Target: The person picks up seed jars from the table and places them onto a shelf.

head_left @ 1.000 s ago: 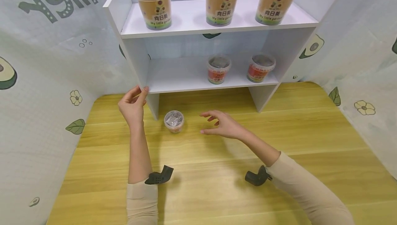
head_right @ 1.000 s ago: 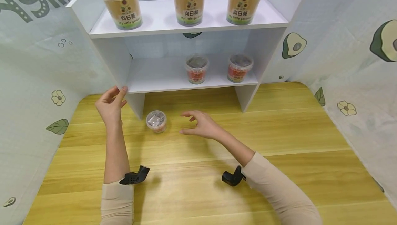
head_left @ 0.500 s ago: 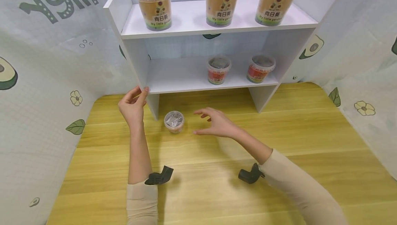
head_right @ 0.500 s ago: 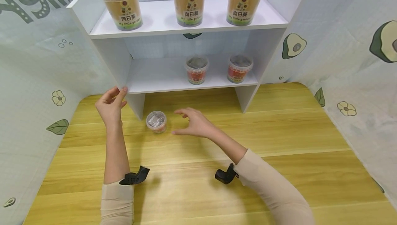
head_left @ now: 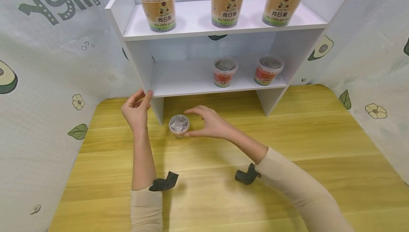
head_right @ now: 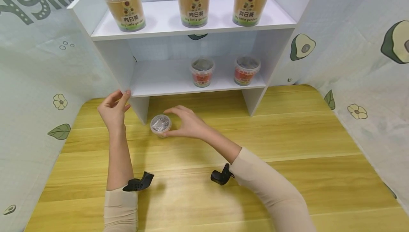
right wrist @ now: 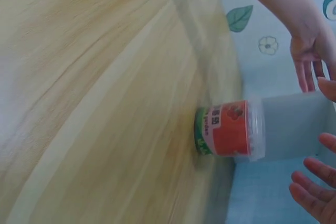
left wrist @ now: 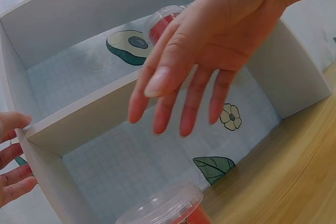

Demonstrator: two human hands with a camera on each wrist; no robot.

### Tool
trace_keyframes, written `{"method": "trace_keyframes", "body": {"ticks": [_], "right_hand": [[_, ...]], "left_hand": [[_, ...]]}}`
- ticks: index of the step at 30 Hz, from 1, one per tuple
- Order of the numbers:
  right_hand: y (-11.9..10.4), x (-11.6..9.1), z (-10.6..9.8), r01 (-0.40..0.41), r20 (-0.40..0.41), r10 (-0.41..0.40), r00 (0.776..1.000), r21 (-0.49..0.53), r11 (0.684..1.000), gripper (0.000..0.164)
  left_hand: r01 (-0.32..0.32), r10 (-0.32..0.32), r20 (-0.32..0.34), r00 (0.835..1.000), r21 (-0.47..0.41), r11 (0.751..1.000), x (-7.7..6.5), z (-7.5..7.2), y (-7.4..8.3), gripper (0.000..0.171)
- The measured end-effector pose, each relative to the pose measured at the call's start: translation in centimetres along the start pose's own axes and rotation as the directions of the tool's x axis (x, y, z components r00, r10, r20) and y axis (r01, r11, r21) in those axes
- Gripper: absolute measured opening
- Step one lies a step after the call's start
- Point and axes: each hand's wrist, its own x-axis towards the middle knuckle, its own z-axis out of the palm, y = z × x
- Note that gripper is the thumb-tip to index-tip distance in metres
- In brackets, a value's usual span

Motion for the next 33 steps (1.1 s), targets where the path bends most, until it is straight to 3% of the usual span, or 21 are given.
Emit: {"method": "trace_keyframes", "body": {"ticks": [18,33], "right_hand": [[-1.7,2.0,1.4,-0.022,0.028,0.022,0.999,-0.015,1.0,0.068],[-2.1,3.7,3.4,-0.046,0.071,0.058,0.996,-0.157,0.986,0.069]], "left_hand": [[0.003,-0.003,0.001,1.0,-0.001,1.0,0.0,0.0,0.1,0.033],[0.004,-0.004,-0.005,1.0,0.007,1.0,0.0,0.1,-0.1,0.035]]}}
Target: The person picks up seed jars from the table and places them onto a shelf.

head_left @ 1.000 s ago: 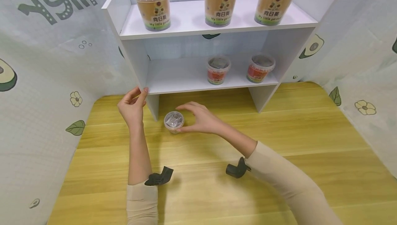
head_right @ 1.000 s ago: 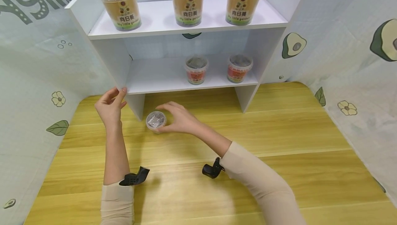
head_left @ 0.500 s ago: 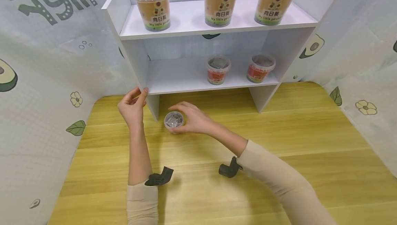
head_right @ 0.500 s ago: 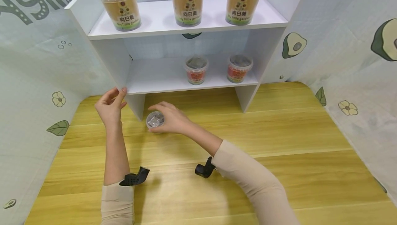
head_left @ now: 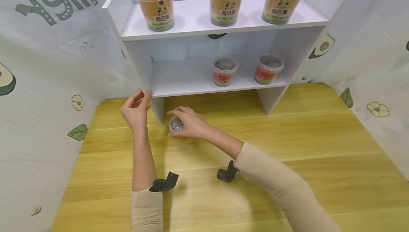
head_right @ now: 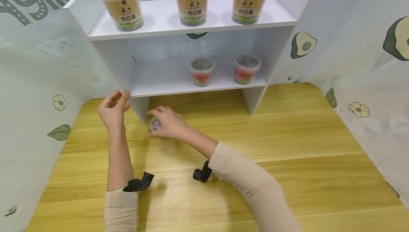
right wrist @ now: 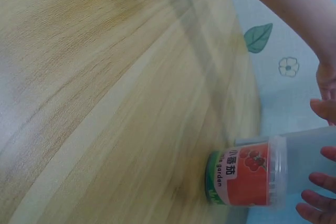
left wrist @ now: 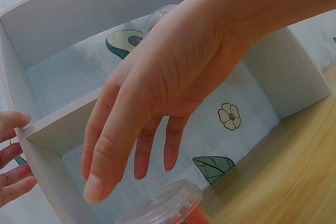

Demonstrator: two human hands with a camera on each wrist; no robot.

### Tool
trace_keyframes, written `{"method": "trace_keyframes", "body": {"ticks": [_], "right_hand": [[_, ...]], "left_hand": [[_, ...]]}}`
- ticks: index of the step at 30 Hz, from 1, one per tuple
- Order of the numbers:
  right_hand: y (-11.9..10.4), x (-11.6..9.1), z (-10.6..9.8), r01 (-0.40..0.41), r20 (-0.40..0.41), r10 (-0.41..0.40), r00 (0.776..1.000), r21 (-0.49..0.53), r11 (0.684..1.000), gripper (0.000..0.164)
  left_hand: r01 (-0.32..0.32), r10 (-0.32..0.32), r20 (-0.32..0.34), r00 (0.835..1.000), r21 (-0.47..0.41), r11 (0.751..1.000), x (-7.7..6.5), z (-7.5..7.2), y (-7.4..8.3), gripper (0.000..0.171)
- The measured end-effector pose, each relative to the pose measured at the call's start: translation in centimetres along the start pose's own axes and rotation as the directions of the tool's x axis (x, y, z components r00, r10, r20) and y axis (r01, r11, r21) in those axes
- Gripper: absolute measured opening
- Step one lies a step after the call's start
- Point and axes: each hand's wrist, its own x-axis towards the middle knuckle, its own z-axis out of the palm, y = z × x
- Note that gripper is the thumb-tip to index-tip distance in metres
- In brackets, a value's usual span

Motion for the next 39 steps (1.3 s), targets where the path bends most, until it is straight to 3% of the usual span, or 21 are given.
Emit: {"method": "trace_keyframes", "body": {"ticks": [20,39], "right_hand": [[0.9,1.0,1.7,0.007,0.041,-0.003,0.999,-0.093,0.996,0.069],[1.4,0.8,2.6,-0.038,0.042,0.039,0.998,-0.028,0.999,0.067]], "left_hand": [[0.003,-0.003,-0.008,1.0,0.003,1.0,0.0,-0.2,0.0,0.034],[0.025,-0.025,-0.004,1.0,0.002,1.0,0.0,-0.1,0.1,0.037]]}}
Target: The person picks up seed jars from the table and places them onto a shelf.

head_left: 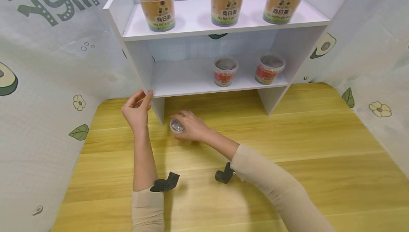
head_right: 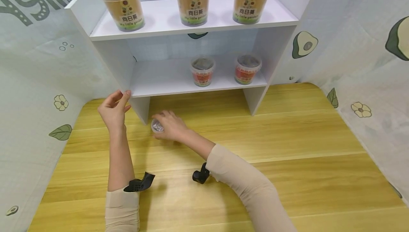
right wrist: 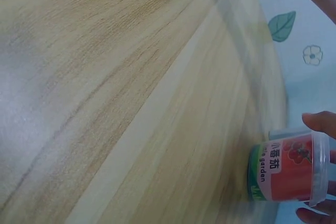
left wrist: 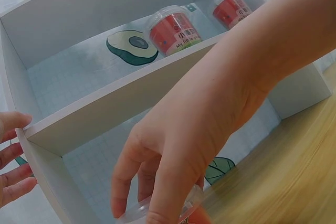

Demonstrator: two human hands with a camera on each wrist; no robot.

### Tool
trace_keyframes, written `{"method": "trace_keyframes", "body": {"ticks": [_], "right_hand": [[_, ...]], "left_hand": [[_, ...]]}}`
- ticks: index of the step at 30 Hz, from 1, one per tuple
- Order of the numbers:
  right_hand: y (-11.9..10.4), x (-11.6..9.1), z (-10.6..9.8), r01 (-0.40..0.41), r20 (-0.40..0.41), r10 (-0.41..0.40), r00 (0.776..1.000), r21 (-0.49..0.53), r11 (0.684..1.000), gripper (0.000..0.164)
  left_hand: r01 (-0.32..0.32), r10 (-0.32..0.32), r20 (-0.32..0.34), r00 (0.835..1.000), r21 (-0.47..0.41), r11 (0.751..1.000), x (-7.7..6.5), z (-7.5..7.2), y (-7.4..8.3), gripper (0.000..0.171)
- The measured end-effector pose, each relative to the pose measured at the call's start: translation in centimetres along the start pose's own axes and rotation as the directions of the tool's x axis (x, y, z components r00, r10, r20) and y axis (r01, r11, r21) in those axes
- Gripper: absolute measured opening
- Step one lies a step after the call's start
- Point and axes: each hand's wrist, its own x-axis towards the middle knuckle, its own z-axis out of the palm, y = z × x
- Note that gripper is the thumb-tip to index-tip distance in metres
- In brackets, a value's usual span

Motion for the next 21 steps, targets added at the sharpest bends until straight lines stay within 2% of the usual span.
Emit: {"method": "trace_keyframes", "body": {"ticks": [14,21], "right_hand": [[0.1,-0.2,-0.6,0.028,-0.008,-0.028,1.0,0.006,1.0,0.06],[-0.1,-0.4,-1.6,0.087,-0.029,-0.088,0.996,-0.01,0.996,0.06]], "left_hand": [[0.002,-0.002,0.005,1.0,-0.001,1.0,-0.1,0.1,0.2,0.037],[0.002,-0.002,0.002,1.0,0.003,1.0,-0.1,0.0,0.3,0.036]]}}
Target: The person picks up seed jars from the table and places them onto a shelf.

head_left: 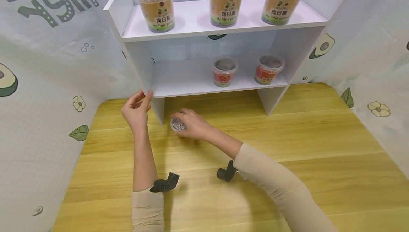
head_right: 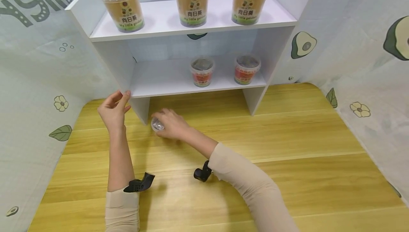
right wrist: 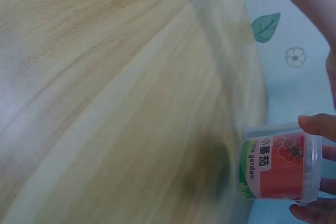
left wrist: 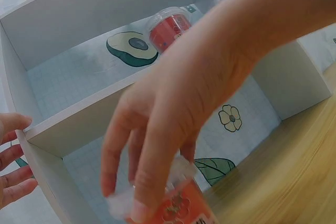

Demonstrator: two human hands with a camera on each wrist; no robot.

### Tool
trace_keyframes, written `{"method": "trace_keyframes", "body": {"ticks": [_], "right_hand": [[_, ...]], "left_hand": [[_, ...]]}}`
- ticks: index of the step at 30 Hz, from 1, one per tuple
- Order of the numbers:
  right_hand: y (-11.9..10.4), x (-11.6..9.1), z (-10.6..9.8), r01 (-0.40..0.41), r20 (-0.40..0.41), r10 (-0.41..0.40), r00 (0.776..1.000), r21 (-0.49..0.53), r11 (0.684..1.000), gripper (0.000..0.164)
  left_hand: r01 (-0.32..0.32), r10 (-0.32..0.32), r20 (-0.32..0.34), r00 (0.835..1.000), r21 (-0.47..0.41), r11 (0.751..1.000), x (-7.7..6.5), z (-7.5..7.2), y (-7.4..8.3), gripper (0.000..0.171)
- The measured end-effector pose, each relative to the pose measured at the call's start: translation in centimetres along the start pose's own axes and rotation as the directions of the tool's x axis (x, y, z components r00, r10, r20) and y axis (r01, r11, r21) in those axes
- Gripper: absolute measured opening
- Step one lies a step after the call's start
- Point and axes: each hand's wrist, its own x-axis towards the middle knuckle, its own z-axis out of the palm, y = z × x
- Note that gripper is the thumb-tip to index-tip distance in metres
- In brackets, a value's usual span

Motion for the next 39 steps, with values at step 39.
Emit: {"method": "trace_keyframes", "body": {"ticks": [39], "right_hand": [[-4.6,-0.3,-9.4,0.18,0.069,-0.18,0.981,0.009,0.984,0.058]], "left_hand": [[-0.046,0.046,-0.017,0.999,-0.003,0.999,0.1,0.1,-0.3,0.035]]}}
